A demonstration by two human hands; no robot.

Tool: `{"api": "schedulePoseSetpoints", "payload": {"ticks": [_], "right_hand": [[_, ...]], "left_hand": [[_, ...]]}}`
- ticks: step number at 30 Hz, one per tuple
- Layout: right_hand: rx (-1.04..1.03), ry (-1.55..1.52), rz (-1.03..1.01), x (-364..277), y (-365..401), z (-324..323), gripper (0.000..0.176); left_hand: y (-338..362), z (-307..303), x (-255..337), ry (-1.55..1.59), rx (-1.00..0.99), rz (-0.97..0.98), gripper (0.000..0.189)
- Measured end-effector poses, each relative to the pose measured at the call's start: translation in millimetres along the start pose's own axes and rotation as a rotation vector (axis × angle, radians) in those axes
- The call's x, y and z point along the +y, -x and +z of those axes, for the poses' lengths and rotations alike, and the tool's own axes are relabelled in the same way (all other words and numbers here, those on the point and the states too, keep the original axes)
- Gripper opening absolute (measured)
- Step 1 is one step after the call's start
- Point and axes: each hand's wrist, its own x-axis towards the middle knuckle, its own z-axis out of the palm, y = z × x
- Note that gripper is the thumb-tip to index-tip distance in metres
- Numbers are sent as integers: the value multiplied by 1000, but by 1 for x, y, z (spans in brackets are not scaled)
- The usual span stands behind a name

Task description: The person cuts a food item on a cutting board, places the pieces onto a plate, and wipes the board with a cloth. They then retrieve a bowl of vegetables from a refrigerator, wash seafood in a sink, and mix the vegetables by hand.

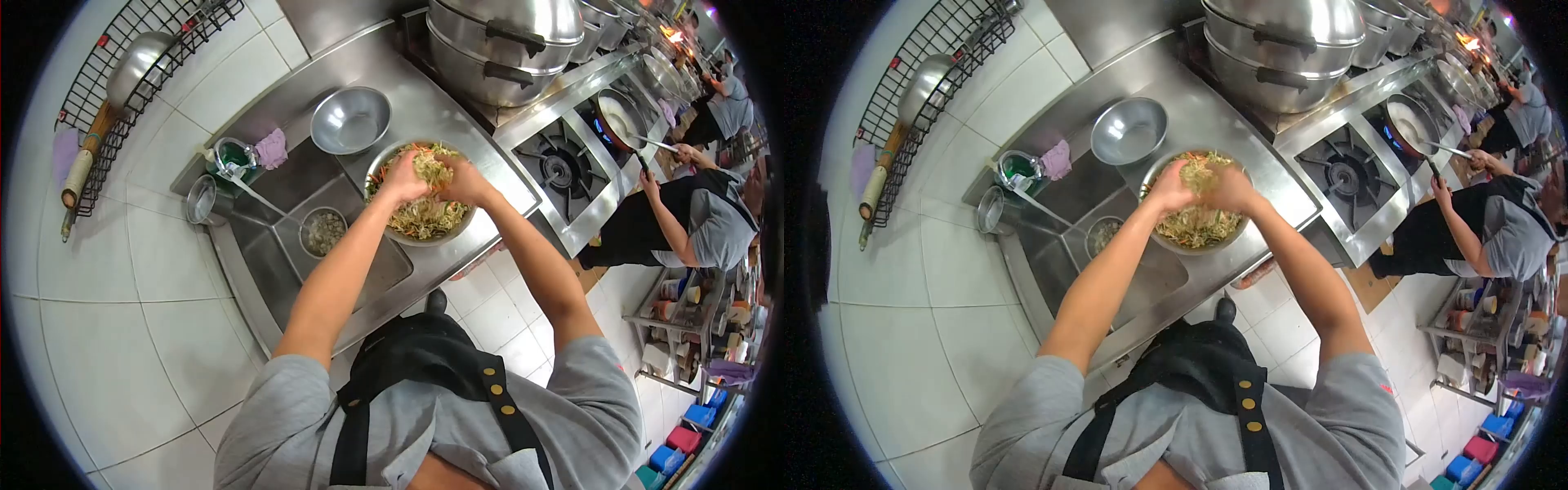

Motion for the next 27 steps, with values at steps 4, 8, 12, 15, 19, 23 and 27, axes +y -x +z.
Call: {"api": "schedulePoseSetpoints", "payload": {"ticks": [4, 8, 12, 15, 19, 23, 27], "right_hand": [[-32, 334, -172, 15, -28, -3, 66], [-155, 564, -148, 12, -13, 38, 39], [93, 282, -218, -9, 3, 8, 28], [243, 61, -157, -52, 10, -16, 27], [329, -238, -342, -66, 9, 41, 27], [20, 180, -249, -45, -3, 22, 24], [136, 184, -215, -40, -4, 36, 24]], "left_hand": [[10, 7, 4, -233, 70, 147, 59], [36, 43, -40, -508, 264, 479, 40], [43, 14, -14, -95, 262, 243, 36], [34, -9, 12, 518, 183, -42, 31], [29, -10, 7, 1479, -34, -402, 58], [47, -19, 30, 1505, 45, -735, 63], [55, -14, 21, 1582, -154, -603, 62]]}}
